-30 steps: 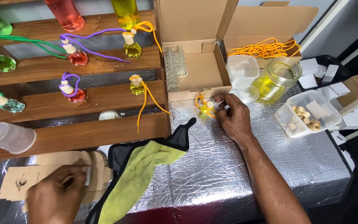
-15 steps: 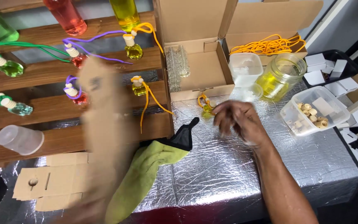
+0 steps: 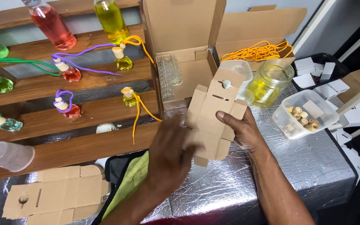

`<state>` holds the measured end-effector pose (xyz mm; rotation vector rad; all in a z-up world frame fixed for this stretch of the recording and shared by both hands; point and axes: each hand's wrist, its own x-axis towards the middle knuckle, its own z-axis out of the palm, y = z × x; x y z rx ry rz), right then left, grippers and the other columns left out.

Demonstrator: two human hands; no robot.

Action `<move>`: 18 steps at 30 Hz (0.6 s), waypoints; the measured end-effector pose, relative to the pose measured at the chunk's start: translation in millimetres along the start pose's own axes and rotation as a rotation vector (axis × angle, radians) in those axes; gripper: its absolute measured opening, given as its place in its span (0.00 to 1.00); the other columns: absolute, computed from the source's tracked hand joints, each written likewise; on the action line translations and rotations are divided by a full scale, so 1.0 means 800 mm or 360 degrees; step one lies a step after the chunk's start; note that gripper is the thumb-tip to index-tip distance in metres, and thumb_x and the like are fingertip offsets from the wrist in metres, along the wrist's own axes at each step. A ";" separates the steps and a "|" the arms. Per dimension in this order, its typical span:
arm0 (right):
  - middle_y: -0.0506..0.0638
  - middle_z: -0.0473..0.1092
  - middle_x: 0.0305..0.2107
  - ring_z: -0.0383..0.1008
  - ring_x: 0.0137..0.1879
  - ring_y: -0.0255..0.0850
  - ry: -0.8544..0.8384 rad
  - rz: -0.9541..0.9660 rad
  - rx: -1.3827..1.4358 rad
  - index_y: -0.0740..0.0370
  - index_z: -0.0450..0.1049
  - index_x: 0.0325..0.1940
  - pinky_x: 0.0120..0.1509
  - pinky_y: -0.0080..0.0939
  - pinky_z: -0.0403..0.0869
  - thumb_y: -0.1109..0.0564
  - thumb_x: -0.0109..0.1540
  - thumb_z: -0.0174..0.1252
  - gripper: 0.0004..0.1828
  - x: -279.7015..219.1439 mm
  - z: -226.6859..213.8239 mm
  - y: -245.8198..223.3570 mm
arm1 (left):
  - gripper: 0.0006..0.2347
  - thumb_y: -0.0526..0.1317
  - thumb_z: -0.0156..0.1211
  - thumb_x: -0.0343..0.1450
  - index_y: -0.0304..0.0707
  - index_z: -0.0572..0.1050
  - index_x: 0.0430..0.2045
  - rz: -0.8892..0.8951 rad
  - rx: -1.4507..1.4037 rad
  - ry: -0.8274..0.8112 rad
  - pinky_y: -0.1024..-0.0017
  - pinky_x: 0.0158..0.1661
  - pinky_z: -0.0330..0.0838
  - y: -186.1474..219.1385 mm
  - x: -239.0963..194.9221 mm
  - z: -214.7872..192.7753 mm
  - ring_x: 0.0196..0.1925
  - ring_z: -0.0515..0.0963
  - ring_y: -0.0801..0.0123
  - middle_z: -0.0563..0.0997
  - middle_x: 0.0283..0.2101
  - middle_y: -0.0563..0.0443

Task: Assembling small perfume bottles by threading a string through a wooden cap and then packaging the finished product into a small cardboard box.

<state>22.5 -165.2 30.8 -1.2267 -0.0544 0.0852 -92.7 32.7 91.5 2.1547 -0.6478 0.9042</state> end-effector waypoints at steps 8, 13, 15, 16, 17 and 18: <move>0.62 0.79 0.39 0.81 0.43 0.52 -0.0243 -0.0099 -0.0215 0.62 0.71 0.66 0.53 0.63 0.80 0.63 0.55 0.66 0.33 0.007 -0.007 0.011 | 0.28 0.42 0.43 0.75 0.32 0.54 0.73 -0.0947 -0.0666 -0.0558 0.57 0.42 0.75 -0.051 0.029 0.031 0.42 0.83 0.50 0.81 0.44 0.26; 0.60 0.75 0.47 0.75 0.51 0.47 -0.0403 -0.0382 -0.0512 0.64 0.57 0.74 0.63 0.60 0.74 0.61 0.60 0.59 0.38 -0.005 0.019 -0.005 | 0.27 0.39 0.36 0.79 0.19 0.41 0.72 -0.0649 -0.0646 -0.0624 0.28 0.59 0.59 -0.025 0.028 0.031 0.67 0.56 0.13 0.43 0.72 0.08; 0.62 0.74 0.50 0.73 0.54 0.46 -0.0423 -0.0432 -0.0618 0.66 0.53 0.76 0.66 0.59 0.72 0.62 0.61 0.58 0.40 -0.012 0.024 -0.003 | 0.27 0.42 0.33 0.80 0.20 0.41 0.72 -0.0605 -0.0638 -0.0621 0.27 0.58 0.57 -0.037 0.018 0.038 0.68 0.55 0.14 0.43 0.73 0.09; 0.67 0.69 0.56 0.70 0.61 0.55 -0.0377 -0.0455 -0.0726 0.65 0.45 0.78 0.70 0.66 0.65 0.58 0.62 0.59 0.44 -0.019 0.032 -0.005 | 0.26 0.42 0.34 0.80 0.24 0.44 0.73 -0.0632 -0.0718 -0.0579 0.32 0.61 0.58 -0.045 0.013 0.040 0.69 0.57 0.19 0.47 0.74 0.15; 0.72 0.65 0.62 0.66 0.67 0.64 -0.0326 -0.0487 -0.0831 0.65 0.38 0.79 0.75 0.73 0.57 0.54 0.62 0.61 0.50 -0.025 0.040 -0.009 | 0.25 0.41 0.35 0.80 0.29 0.47 0.74 -0.0649 -0.0795 -0.0540 0.38 0.64 0.59 -0.054 0.009 0.043 0.70 0.58 0.25 0.51 0.74 0.20; 0.72 0.65 0.62 0.66 0.67 0.64 -0.0333 -0.0479 -0.0829 0.65 0.38 0.79 0.75 0.73 0.57 0.54 0.62 0.61 0.50 -0.025 0.047 -0.013 | 0.25 0.41 0.35 0.80 0.29 0.47 0.74 -0.0660 -0.0792 -0.0537 0.38 0.64 0.59 -0.061 0.009 0.039 0.70 0.58 0.25 0.51 0.74 0.20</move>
